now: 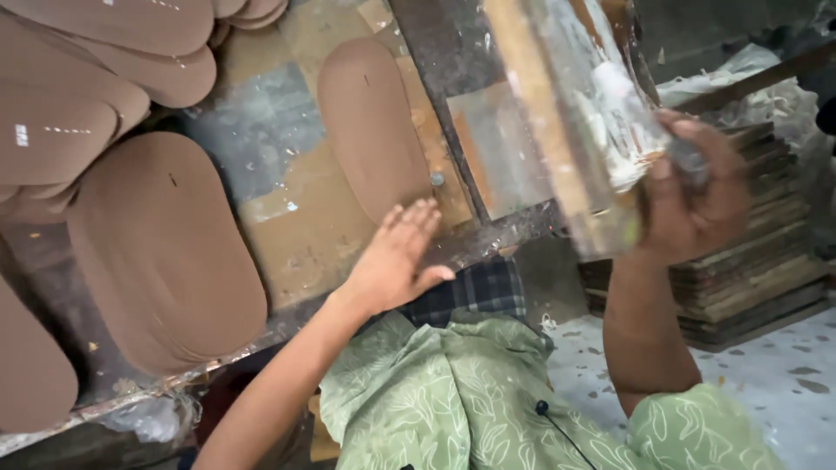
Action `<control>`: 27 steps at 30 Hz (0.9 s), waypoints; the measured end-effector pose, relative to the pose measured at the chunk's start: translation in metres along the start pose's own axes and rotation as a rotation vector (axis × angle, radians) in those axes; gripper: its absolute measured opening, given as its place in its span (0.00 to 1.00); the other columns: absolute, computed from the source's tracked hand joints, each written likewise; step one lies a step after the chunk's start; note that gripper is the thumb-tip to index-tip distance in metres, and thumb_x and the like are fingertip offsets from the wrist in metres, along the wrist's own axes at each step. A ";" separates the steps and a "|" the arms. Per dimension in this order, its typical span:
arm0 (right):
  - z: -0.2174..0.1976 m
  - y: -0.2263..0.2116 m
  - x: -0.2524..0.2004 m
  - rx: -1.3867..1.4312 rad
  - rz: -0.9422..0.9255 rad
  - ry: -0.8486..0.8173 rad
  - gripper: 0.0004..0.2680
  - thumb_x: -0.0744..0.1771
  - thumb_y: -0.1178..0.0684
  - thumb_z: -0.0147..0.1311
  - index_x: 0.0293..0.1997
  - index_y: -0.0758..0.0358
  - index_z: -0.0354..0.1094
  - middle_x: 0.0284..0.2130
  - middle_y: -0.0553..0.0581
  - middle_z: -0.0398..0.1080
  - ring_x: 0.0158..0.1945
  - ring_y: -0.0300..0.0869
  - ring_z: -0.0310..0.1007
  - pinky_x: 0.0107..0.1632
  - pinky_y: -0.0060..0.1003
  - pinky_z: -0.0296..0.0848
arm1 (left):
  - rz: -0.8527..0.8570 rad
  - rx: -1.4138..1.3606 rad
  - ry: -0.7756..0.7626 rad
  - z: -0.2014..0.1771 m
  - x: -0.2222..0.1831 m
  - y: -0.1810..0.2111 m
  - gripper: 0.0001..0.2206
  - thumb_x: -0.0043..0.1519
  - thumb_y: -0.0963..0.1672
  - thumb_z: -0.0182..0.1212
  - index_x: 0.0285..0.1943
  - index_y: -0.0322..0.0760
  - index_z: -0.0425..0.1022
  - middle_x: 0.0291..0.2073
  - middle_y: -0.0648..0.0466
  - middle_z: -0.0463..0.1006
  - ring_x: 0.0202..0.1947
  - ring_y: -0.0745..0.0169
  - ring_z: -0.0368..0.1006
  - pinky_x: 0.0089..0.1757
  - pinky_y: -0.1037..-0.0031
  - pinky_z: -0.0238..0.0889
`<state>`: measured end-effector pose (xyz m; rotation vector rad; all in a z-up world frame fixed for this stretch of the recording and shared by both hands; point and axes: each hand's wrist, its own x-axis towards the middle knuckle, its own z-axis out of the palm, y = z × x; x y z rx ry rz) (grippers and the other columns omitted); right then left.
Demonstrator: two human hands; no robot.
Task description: Screen printing brand logos onto shoe insoles using a manual screen frame.
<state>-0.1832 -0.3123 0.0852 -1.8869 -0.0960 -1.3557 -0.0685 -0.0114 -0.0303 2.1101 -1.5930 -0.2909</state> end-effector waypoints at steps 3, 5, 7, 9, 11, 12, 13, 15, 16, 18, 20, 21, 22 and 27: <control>0.022 -0.020 -0.018 -0.076 0.142 -0.170 0.10 0.72 0.63 0.50 0.62 0.70 0.68 0.53 0.67 0.75 0.56 0.50 0.78 0.61 0.42 0.77 | -0.106 -0.212 0.229 -0.050 -0.014 0.019 0.38 0.66 0.58 0.53 0.75 0.28 0.56 0.74 0.37 0.59 0.76 0.40 0.53 0.70 0.51 0.42; 0.051 -0.033 -0.020 -0.253 0.056 -0.497 0.12 0.70 0.62 0.47 0.62 0.68 0.66 0.55 0.67 0.73 0.60 0.57 0.73 0.63 0.46 0.70 | -0.214 -0.615 0.521 -0.072 -0.020 0.018 0.33 0.74 0.57 0.46 0.79 0.29 0.54 0.76 0.38 0.61 0.78 0.43 0.58 0.71 0.58 0.52; 0.069 -0.012 -0.026 -0.308 0.068 -0.578 0.12 0.70 0.61 0.48 0.61 0.68 0.67 0.53 0.67 0.74 0.58 0.59 0.74 0.61 0.47 0.71 | -0.257 -0.768 0.615 -0.054 -0.025 0.001 0.35 0.74 0.57 0.44 0.80 0.29 0.50 0.72 0.39 0.65 0.72 0.46 0.64 0.68 0.61 0.56; 0.080 0.013 -0.039 -0.380 0.100 -0.672 0.12 0.70 0.60 0.49 0.60 0.68 0.67 0.52 0.67 0.75 0.55 0.60 0.75 0.59 0.48 0.71 | -0.305 -0.947 0.695 -0.022 -0.032 -0.016 0.37 0.73 0.58 0.43 0.82 0.29 0.47 0.68 0.39 0.70 0.67 0.49 0.69 0.64 0.63 0.61; 0.095 0.051 -0.050 -0.552 0.399 -0.685 0.12 0.70 0.56 0.53 0.61 0.67 0.69 0.45 0.70 0.75 0.46 0.64 0.75 0.47 0.51 0.73 | -0.794 -0.907 0.615 0.015 -0.033 -0.048 0.35 0.67 0.58 0.41 0.79 0.34 0.55 0.46 0.42 0.84 0.41 0.51 0.79 0.46 0.65 0.71; 0.106 0.057 -0.049 -0.559 0.391 -0.694 0.12 0.70 0.56 0.53 0.61 0.67 0.69 0.45 0.70 0.75 0.46 0.64 0.75 0.47 0.51 0.73 | -0.794 -0.919 0.622 0.025 -0.035 -0.051 0.35 0.67 0.58 0.41 0.79 0.34 0.55 0.46 0.42 0.84 0.41 0.51 0.79 0.46 0.65 0.71; 0.117 0.063 -0.049 -0.586 0.333 -0.722 0.12 0.70 0.55 0.53 0.61 0.69 0.68 0.46 0.72 0.75 0.45 0.66 0.74 0.46 0.53 0.72 | -0.747 -0.960 0.683 0.036 -0.036 -0.055 0.35 0.68 0.57 0.43 0.79 0.33 0.57 0.44 0.40 0.83 0.41 0.50 0.78 0.45 0.64 0.71; 0.144 0.071 -0.049 -0.617 0.283 -0.778 0.13 0.71 0.54 0.53 0.60 0.70 0.66 0.46 0.74 0.74 0.45 0.68 0.74 0.45 0.55 0.72 | -0.722 -1.019 0.743 0.053 -0.043 -0.054 0.34 0.68 0.56 0.44 0.78 0.32 0.58 0.43 0.38 0.82 0.40 0.49 0.76 0.45 0.64 0.72; 0.163 0.077 -0.045 -0.614 0.299 -0.805 0.13 0.71 0.54 0.53 0.60 0.70 0.66 0.43 0.73 0.74 0.43 0.68 0.73 0.44 0.56 0.71 | -0.629 -0.854 0.806 0.054 -0.042 -0.055 0.31 0.73 0.55 0.44 0.77 0.30 0.59 0.49 0.38 0.81 0.48 0.48 0.77 0.50 0.64 0.71; 0.194 0.086 -0.034 -0.607 0.316 -0.853 0.13 0.71 0.54 0.53 0.60 0.71 0.66 0.40 0.73 0.73 0.42 0.69 0.73 0.43 0.58 0.71 | -0.553 -0.695 0.864 0.048 -0.040 -0.054 0.28 0.78 0.54 0.44 0.77 0.29 0.61 0.56 0.37 0.79 0.56 0.47 0.78 0.55 0.64 0.69; 0.212 0.090 -0.024 -0.558 0.301 -0.907 0.12 0.70 0.54 0.54 0.59 0.68 0.67 0.40 0.70 0.74 0.42 0.66 0.74 0.44 0.56 0.70 | -0.481 -0.825 0.849 0.034 -0.038 -0.044 0.29 0.76 0.54 0.48 0.75 0.25 0.58 0.55 0.38 0.79 0.53 0.47 0.79 0.53 0.64 0.70; 0.208 0.091 -0.015 -0.557 0.315 -0.924 0.12 0.70 0.54 0.54 0.59 0.68 0.67 0.40 0.70 0.74 0.42 0.66 0.74 0.44 0.56 0.70 | -0.500 -0.836 0.843 0.031 -0.037 -0.043 0.29 0.76 0.54 0.48 0.75 0.25 0.58 0.55 0.38 0.79 0.53 0.47 0.79 0.53 0.64 0.70; 0.202 0.090 -0.006 -0.430 0.332 -1.063 0.12 0.67 0.57 0.54 0.58 0.65 0.68 0.44 0.68 0.74 0.46 0.64 0.73 0.48 0.54 0.71 | -0.548 -0.865 0.799 0.026 -0.036 -0.042 0.31 0.73 0.54 0.50 0.75 0.24 0.58 0.53 0.40 0.79 0.49 0.50 0.79 0.50 0.65 0.71; 0.147 0.077 0.000 -0.246 0.191 -1.367 0.16 0.58 0.64 0.51 0.48 0.55 0.76 0.45 0.57 0.80 0.53 0.55 0.75 0.67 0.57 0.58 | -0.574 -0.896 0.786 0.011 -0.029 -0.038 0.35 0.70 0.56 0.53 0.73 0.22 0.56 0.49 0.41 0.80 0.44 0.53 0.80 0.44 0.69 0.73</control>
